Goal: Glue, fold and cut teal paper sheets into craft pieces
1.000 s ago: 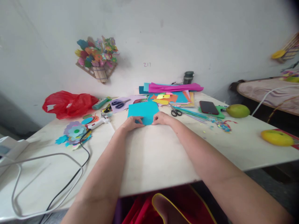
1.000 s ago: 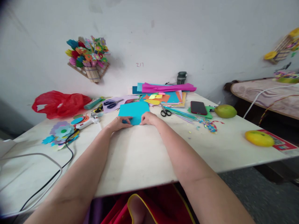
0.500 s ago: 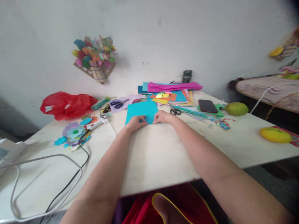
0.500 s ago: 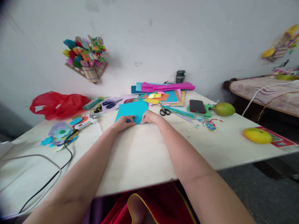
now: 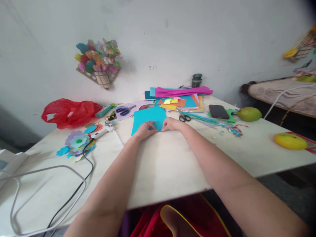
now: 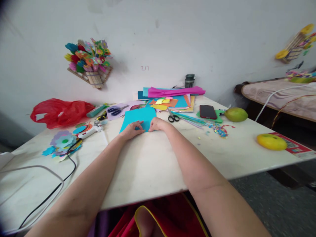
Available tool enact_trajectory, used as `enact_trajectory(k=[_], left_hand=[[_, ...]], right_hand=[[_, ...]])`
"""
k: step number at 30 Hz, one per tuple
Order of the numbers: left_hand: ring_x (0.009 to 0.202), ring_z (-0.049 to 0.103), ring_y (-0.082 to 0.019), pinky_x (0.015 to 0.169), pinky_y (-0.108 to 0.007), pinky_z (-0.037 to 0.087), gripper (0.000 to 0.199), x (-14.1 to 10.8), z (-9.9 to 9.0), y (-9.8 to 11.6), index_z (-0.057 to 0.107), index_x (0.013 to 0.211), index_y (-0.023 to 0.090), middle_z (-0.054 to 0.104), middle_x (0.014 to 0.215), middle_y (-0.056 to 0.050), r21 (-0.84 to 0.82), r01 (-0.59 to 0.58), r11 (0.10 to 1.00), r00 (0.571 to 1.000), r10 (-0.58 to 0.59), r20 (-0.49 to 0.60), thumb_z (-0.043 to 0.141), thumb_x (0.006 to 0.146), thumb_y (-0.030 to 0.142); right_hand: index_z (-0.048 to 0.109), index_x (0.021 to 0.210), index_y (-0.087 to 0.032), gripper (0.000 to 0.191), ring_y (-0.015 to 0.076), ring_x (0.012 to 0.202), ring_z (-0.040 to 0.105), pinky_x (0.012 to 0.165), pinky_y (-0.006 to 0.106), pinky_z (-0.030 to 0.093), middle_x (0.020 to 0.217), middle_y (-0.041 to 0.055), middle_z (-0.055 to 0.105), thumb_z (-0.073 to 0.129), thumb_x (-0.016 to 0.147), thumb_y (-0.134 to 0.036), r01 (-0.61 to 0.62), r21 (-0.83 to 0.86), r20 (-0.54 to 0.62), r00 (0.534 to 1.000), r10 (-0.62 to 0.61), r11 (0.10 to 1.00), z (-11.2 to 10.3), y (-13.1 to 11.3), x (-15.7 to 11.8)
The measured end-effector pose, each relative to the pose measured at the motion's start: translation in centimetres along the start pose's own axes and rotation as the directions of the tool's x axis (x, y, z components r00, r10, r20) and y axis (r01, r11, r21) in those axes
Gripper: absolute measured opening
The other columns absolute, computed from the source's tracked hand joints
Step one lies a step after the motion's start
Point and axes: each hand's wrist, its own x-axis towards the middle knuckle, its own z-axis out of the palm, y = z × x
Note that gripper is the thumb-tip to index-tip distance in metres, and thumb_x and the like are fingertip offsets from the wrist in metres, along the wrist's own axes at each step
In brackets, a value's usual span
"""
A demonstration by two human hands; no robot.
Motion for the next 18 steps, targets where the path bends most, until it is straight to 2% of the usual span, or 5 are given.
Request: enact_trajectory(k=[8, 14, 18], left_hand=[[0.129, 0.027, -0.022, 0.105, -0.035, 0.025, 0.020, 0.3, 0.0, -0.1, 0.064, 0.069, 0.023, 0.047, 0.129, 0.001, 0.202, 0.051, 0.978, 0.998, -0.058, 0.030, 0.056, 0.069, 0.041], [0.132, 0.018, -0.027, 0.105, -0.047, 0.020, 0.024, 0.2, 0.1, 0.5, 0.062, 0.074, 0.022, 0.037, 0.138, 0.001, 0.327, 0.102, 0.940, 0.991, -0.123, 0.046, 0.052, 0.071, 0.044], [0.132, 0.016, -0.028, 0.104, -0.052, 0.015, 0.026, 0.0, 0.0, 0.9, 0.059, 0.076, 0.023, 0.036, 0.138, 0.001, 0.383, 0.131, 0.914, 0.987, -0.156, 0.034, 0.051, 0.071, 0.047]], right_hand=[[0.068, 0.081, -0.012, 0.022, 0.0099, 0.060, 0.052, 0.052, 0.019, 0.036, 0.072, 0.0016, 0.065, 0.066, 0.066, -0.029, -0.052, -0.080, 0.030, 0.998, 0.055, 0.995, -0.2, -0.4, -0.3], [0.067, 0.087, -0.015, 0.024, 0.0135, 0.071, 0.058, 0.057, 0.020, 0.038, 0.086, 0.0043, 0.067, 0.058, 0.073, -0.034, -0.024, -0.227, 0.074, 0.996, 0.042, 0.974, -0.4, -0.9, -0.4], [0.066, 0.087, -0.019, 0.024, 0.0150, 0.078, 0.059, 0.059, 0.021, 0.039, 0.091, 0.0038, 0.066, 0.054, 0.076, -0.036, -0.027, -0.314, 0.076, 0.996, 0.053, 0.949, -0.5, -1.4, -0.7]])
